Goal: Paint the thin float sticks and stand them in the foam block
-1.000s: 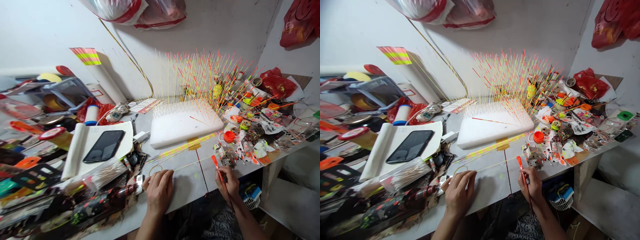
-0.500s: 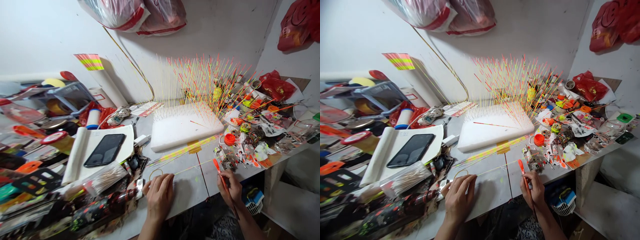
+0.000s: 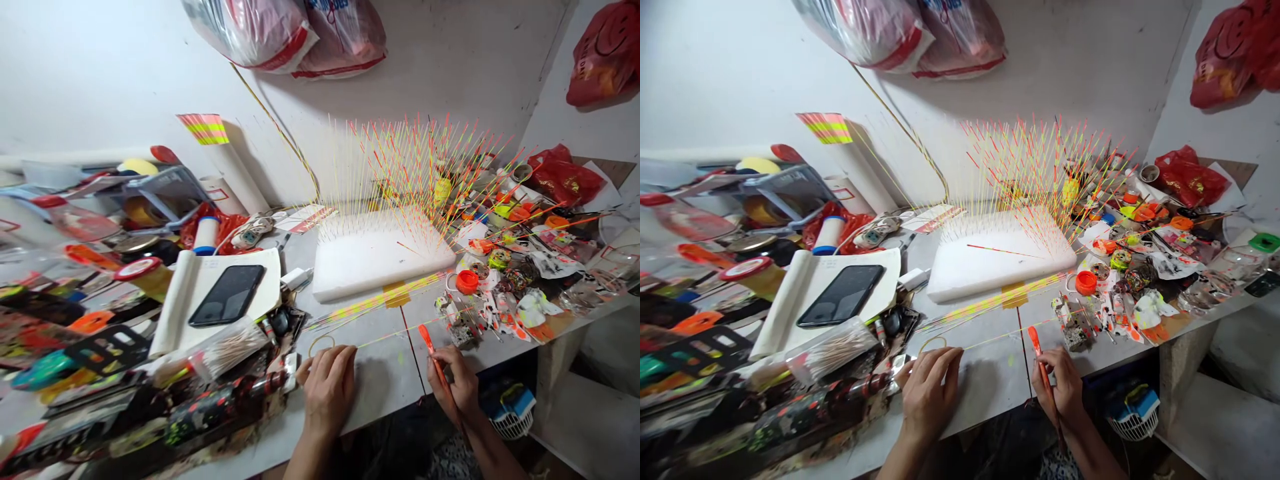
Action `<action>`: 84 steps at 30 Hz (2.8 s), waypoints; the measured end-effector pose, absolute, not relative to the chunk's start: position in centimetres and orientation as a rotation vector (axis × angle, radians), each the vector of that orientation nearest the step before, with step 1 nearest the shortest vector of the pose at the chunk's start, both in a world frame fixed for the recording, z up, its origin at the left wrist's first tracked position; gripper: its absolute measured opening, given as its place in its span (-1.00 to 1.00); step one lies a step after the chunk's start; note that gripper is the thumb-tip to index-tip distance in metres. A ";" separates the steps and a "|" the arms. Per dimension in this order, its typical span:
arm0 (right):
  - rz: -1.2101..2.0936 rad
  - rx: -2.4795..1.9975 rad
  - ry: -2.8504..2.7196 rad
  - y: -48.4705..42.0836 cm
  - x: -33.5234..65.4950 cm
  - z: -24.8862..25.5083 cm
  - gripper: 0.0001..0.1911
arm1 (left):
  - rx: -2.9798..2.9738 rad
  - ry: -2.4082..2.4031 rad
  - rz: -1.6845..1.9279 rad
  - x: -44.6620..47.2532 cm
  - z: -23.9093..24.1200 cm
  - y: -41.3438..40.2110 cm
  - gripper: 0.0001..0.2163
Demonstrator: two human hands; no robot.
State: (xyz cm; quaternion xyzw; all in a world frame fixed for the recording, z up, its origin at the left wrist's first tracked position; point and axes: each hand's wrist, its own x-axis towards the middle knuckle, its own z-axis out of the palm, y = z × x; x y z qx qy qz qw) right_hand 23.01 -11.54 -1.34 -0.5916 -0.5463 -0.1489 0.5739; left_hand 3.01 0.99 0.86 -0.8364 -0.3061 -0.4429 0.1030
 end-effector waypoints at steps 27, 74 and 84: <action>-0.241 -1.267 -1.356 -12.1 22.1 -1.9 -0.81 | -2.468 -0.946 -1.367 3.2 0.7 0.8 -0.89; -0.132 -1.337 -1.412 -10.5 19.4 -2.5 -0.86 | -2.482 -1.017 -1.409 3.3 0.9 0.1 -0.86; -0.133 -1.380 -1.429 -10.3 19.5 -2.6 -0.91 | -2.482 -1.034 -1.412 3.3 0.8 0.1 -0.86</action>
